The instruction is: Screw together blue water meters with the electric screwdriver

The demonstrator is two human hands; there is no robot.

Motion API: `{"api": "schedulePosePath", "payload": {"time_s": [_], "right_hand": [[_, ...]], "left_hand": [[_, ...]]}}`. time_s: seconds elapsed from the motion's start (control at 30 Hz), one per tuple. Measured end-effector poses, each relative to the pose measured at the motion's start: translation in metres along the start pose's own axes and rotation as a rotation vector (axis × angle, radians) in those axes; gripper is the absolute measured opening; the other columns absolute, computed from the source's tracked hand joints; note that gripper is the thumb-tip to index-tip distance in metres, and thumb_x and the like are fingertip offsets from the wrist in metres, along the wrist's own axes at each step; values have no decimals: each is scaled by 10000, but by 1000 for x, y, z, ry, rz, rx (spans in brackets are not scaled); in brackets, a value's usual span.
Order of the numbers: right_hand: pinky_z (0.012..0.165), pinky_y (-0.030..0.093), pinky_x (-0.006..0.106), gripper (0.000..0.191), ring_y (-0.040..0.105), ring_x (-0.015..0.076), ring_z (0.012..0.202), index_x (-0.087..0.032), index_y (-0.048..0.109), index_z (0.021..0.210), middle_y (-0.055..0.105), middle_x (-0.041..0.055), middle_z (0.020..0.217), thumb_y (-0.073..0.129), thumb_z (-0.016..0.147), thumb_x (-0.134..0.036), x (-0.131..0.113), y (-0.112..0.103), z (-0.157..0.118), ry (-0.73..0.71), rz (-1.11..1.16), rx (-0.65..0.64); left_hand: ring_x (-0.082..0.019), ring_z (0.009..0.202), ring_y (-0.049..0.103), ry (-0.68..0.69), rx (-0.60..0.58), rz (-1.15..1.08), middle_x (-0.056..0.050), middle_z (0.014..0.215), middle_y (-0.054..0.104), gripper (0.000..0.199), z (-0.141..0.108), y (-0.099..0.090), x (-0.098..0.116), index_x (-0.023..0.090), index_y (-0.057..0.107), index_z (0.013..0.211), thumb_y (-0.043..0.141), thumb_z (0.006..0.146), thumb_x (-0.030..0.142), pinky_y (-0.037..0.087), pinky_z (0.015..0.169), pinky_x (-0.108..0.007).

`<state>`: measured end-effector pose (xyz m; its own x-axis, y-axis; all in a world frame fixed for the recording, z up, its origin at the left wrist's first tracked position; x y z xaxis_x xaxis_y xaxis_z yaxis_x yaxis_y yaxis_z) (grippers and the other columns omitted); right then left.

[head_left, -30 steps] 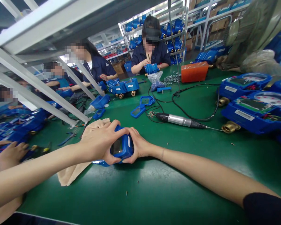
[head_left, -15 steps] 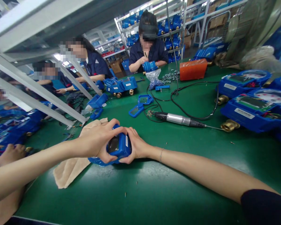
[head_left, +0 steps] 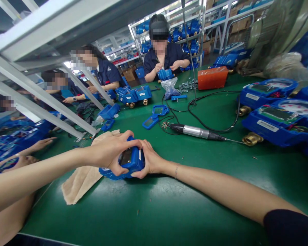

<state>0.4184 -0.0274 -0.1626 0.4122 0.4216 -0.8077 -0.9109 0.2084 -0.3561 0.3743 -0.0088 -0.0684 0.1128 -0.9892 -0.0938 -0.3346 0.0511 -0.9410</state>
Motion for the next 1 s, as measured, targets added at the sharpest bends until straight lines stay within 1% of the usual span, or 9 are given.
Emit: {"api": "schedulePosePath", "payload": {"time_s": [0.17,0.3,0.43,0.53,0.67,0.77,0.83,0.9,1.0], "right_hand": [[1070,350,478,1115,434,299,1140,-149,335,1315,452,106,1200,899,413,-481,-2,0,0,0,-8,5],[1058,366,470,1094,435,297,1131,-127,341,1317,457,107,1178,893,438,-472,-4,-2,0,9,-17,9],[1035,385,474,1046,443,301,1127,-143,358,1298,459,102,1181,891,454,-455,-5,-2,-1,17,-24,8],[1041,378,480,1068,441,306,1132,-150,355,1298,454,102,1183,898,427,-448,-4,-1,-1,6,-22,-10],[1074,348,498,1111,436,315,1153,-166,328,1340,438,100,1187,894,429,-459,0,2,1,-14,-4,-71],[1106,323,492,1113,416,319,1199,-150,310,1357,426,117,1224,883,460,-475,3,2,2,-26,10,-100],[1120,316,474,1129,405,311,1221,-150,293,1373,417,122,1252,882,467,-477,2,2,2,-37,15,-107],[1123,316,471,1165,399,311,1227,-148,274,1390,411,126,1260,884,457,-487,2,4,2,-41,9,-108],[1135,286,506,1228,382,339,1242,-132,248,1405,399,146,1274,887,427,-510,5,7,2,-33,-11,-100]], "left_hand": [[-280,980,603,5,16,-1,-72,1190,506,706,0,1,0,320,516,1240,756,600,499,468,869,-379],[-278,970,613,8,-6,12,-70,1174,515,692,3,1,-2,323,522,1237,756,608,492,471,886,-391],[-282,970,620,15,-25,26,-73,1179,518,715,5,0,-2,323,521,1247,763,596,491,475,892,-401],[-295,988,620,0,-22,39,-86,1209,514,766,1,2,0,313,506,1269,772,578,509,477,897,-411],[-351,1103,581,-101,48,55,-133,1309,477,886,-10,6,0,297,412,1371,757,598,558,463,938,-463],[-393,1202,517,-133,76,75,-172,1416,392,946,-16,9,2,282,340,1425,752,614,539,441,971,-504],[-397,1211,507,-124,49,87,-174,1422,378,909,-16,12,4,273,367,1404,750,617,518,435,975,-511],[-382,1172,534,-103,11,87,-158,1376,410,840,-14,13,5,268,421,1356,744,617,504,440,963,-501],[-357,1098,575,-45,-20,75,-146,1327,431,793,-10,9,8,254,452,1322,735,615,475,452,936,-483]]}}
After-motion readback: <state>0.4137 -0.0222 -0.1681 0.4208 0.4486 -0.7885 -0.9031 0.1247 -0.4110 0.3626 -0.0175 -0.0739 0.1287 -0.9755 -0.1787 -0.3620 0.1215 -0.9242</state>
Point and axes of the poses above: each hand's wrist, its own z-axis towards the middle knuckle, its own y-axis out of the palm, x = y × z, the point moved 9 cm from there along z, towards the middle knuckle
